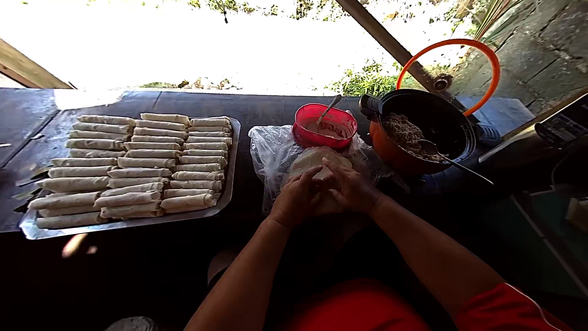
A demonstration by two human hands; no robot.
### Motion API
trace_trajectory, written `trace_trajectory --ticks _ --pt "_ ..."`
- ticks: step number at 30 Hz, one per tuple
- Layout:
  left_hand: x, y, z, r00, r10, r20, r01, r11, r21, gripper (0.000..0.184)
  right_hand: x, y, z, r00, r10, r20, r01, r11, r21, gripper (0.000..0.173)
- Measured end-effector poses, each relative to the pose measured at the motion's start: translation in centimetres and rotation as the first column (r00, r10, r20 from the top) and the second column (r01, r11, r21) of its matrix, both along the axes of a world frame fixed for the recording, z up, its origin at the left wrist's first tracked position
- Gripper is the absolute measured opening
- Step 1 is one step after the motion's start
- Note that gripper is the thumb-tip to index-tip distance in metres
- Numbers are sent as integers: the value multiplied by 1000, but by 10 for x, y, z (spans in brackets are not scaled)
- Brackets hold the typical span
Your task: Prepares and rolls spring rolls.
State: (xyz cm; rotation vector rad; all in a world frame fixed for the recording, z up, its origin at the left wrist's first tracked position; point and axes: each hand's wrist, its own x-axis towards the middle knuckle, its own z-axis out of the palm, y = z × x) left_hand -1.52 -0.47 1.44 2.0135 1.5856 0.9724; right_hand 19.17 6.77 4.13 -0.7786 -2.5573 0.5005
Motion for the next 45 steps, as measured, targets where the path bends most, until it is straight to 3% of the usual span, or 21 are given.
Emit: trace_trajectory --ticks 12,18,20,23,25,28,32,34,40,43,45 --pt "-7 5 1 994 -89 64 92 994 -52 68 2 -8 1 996 -4 85 8 999 -47 67" --pt "-11 6 3 965 -171 198 193 976 -99 71 8 -10 4 998 -5 60 15 986 -167 69" --pt "-14 4 5 938 -167 304 211 970 -117 70 12 -7 3 1000 1 -3 -2 975 -223 72" --pt "-24 5 6 803 -125 583 231 967 -110 73 22 -2 -2 989 -12 -146 -33 953 -300 74" --pt "-25 6 6 763 -120 635 249 961 -118 76 27 -2 -5 981 -45 -191 -23 940 -341 71" --pt "-21 4 5 833 -188 521 298 945 -134 75 28 -3 -11 973 -60 -222 -21 938 -346 62" --pt "-18 3 -1 946 -187 264 231 962 -145 75 27 -2 -6 975 -68 -212 -16 930 -368 54" --pt "-17 1 -3 959 -178 221 212 967 -140 75 30 -2 -7 973 -57 -226 -35 923 -384 34" --pt "-18 0 0 932 -166 322 212 970 -115 81 33 -1 -9 971 -44 -237 -47 930 -366 31" --pt "-16 -2 2 943 -141 301 196 967 -160 79 34 -1 -16 971 -45 -234 -21 963 -269 47" --pt "-17 -1 6 918 -146 368 227 956 -186 76 34 -2 -19 974 -42 -224 -8 976 -216 50"
